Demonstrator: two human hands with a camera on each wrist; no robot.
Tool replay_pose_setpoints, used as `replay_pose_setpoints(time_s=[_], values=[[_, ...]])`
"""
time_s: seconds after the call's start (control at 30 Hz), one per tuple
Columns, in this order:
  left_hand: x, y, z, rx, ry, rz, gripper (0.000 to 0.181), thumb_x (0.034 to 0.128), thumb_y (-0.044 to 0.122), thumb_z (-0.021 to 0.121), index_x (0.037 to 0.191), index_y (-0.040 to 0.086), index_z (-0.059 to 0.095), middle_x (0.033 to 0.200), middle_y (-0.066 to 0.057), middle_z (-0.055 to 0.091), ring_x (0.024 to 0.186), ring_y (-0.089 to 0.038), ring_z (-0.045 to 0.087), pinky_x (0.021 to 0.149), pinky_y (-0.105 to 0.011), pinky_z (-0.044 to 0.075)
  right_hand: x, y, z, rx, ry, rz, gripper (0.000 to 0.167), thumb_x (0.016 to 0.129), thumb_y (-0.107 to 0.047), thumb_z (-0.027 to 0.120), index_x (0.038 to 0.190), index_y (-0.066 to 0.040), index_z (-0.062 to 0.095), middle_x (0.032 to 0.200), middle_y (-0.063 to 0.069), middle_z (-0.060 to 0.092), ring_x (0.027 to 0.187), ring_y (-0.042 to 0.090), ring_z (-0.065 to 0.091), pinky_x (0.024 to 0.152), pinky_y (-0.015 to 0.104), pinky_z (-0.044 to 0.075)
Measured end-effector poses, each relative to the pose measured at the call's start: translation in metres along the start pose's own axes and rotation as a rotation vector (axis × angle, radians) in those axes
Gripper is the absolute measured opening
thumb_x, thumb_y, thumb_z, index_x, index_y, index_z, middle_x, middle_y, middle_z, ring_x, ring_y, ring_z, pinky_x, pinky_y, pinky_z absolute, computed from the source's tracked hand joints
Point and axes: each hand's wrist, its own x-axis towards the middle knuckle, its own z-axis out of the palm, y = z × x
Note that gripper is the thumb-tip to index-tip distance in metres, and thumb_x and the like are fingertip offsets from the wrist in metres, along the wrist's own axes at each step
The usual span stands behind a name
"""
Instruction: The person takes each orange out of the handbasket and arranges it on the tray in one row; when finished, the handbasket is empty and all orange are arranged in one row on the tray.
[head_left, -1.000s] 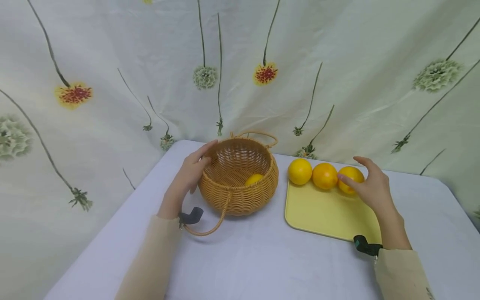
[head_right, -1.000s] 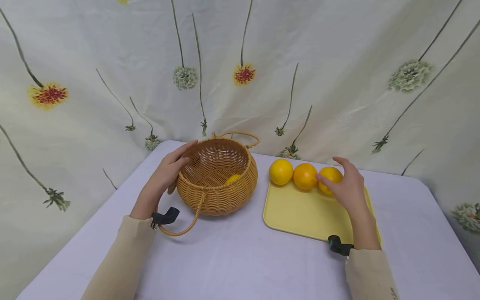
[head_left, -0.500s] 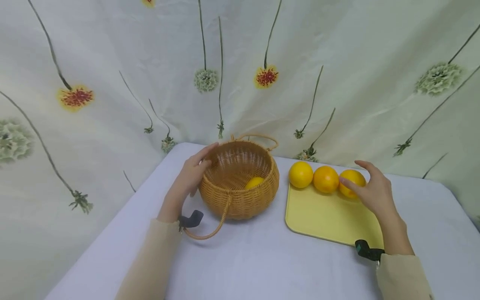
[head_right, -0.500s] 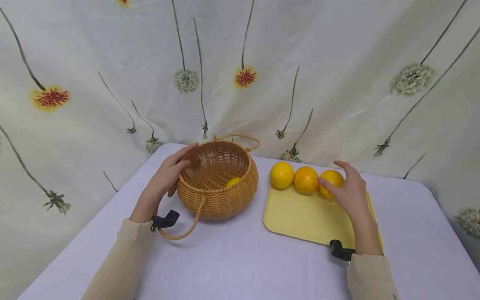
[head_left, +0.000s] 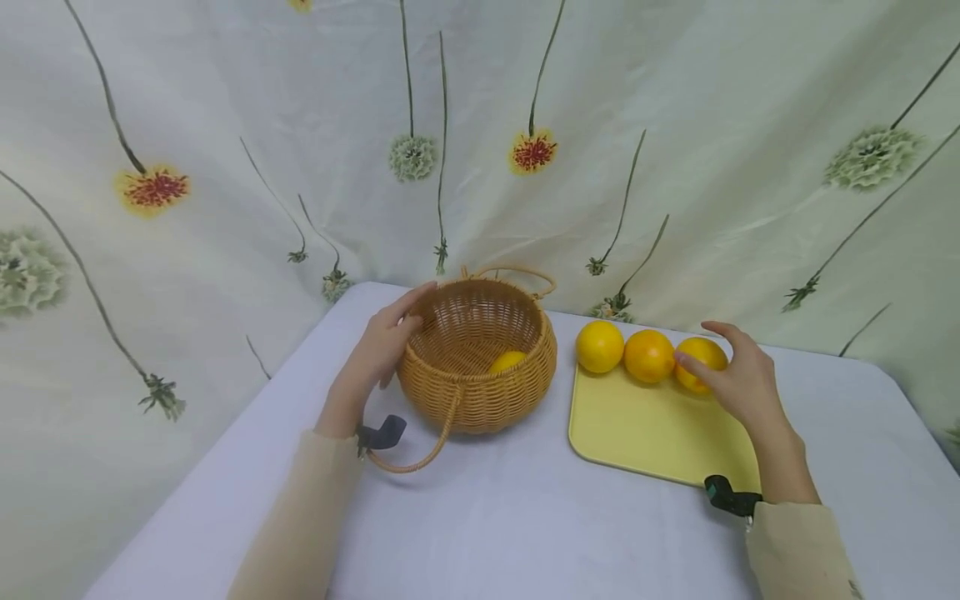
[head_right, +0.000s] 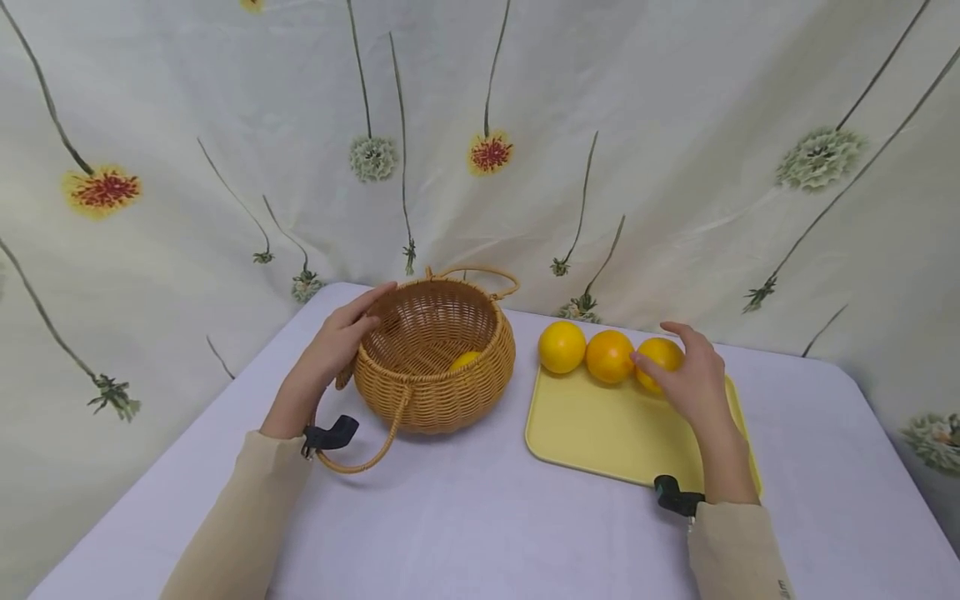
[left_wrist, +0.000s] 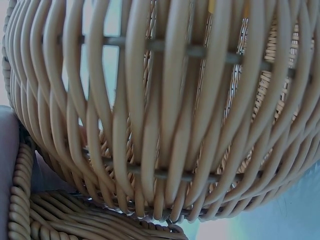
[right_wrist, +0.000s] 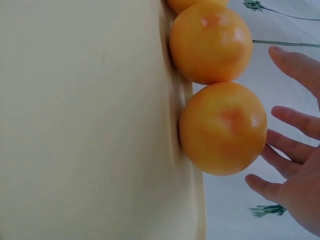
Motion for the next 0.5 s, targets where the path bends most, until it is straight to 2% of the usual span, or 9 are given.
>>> replay_pose_setpoints(time_s=[0.07, 0.13, 0.2, 0.27, 0.4, 0.5], values=[[-0.0001, -0.0001, 0.0002, 0.003, -0.001, 0.013, 0.059, 0.1079, 0.019, 0.043, 0.161, 0.044, 0.040, 0.173, -0.003, 0.032, 0.158, -0.040, 0.029, 0.099, -0.063, 0.055, -0.0002, 0.0004, 0.0004, 0.000, -0.003, 0.001, 0.077, 0.099, -0.040, 0.073, 0.156, 0.002, 0.042, 0.158, 0.036, 0.040, 0.142, 0.061, 0.036, 0.112, 0.078, 0.032], [-0.0006, 0.0001, -0.0001, -0.011, 0.000, 0.011, 0.059, 0.1079, 0.019, 0.043, 0.161, 0.044, 0.041, 0.173, -0.003, 0.032, 0.158, -0.040, 0.028, 0.103, -0.069, 0.051, 0.0000, -0.0004, 0.0006, 0.003, -0.007, -0.001, 0.077, 0.099, -0.040, 0.073, 0.156, 0.001, 0.042, 0.158, 0.036, 0.040, 0.142, 0.061, 0.036, 0.112, 0.078, 0.033], [-0.0010, -0.0003, -0.0011, -0.010, 0.007, 0.014, 0.059, 0.1077, 0.019, 0.043, 0.161, 0.044, 0.041, 0.173, -0.002, 0.032, 0.160, -0.039, 0.025, 0.116, -0.071, 0.038, 0.0009, -0.0018, 0.0005, 0.006, -0.009, -0.007, 0.078, 0.099, -0.041, 0.073, 0.156, 0.001, 0.042, 0.159, 0.035, 0.040, 0.142, 0.061, 0.036, 0.112, 0.078, 0.033], [0.0007, -0.0006, -0.0019, -0.009, 0.009, 0.015, 0.059, 0.1074, 0.019, 0.044, 0.161, 0.044, 0.041, 0.173, -0.001, 0.032, 0.160, -0.039, 0.024, 0.118, -0.073, 0.033, 0.0018, -0.0028, 0.0001, 0.011, -0.007, -0.009, 0.078, 0.099, -0.042, 0.073, 0.157, 0.001, 0.042, 0.159, 0.035, 0.040, 0.143, 0.061, 0.036, 0.112, 0.078, 0.033], [0.0029, -0.0021, -0.0024, 0.007, 0.004, 0.012, 0.059, 0.1072, 0.019, 0.044, 0.160, 0.045, 0.041, 0.173, -0.001, 0.033, 0.160, -0.038, 0.024, 0.115, -0.071, 0.040, 0.0017, -0.0025, -0.0005, 0.014, -0.010, -0.004, 0.078, 0.099, -0.042, 0.073, 0.156, 0.001, 0.042, 0.159, 0.035, 0.040, 0.143, 0.061, 0.035, 0.112, 0.078, 0.033], [0.0047, -0.0017, -0.0008, 0.010, -0.001, 0.010, 0.059, 0.1072, 0.021, 0.045, 0.160, 0.047, 0.041, 0.173, 0.000, 0.033, 0.160, -0.039, 0.025, 0.099, -0.064, 0.056, 0.0013, -0.0008, -0.0022, 0.013, -0.008, -0.007, 0.076, 0.099, -0.039, 0.073, 0.155, 0.003, 0.043, 0.157, 0.036, 0.041, 0.142, 0.061, 0.036, 0.112, 0.078, 0.033]])
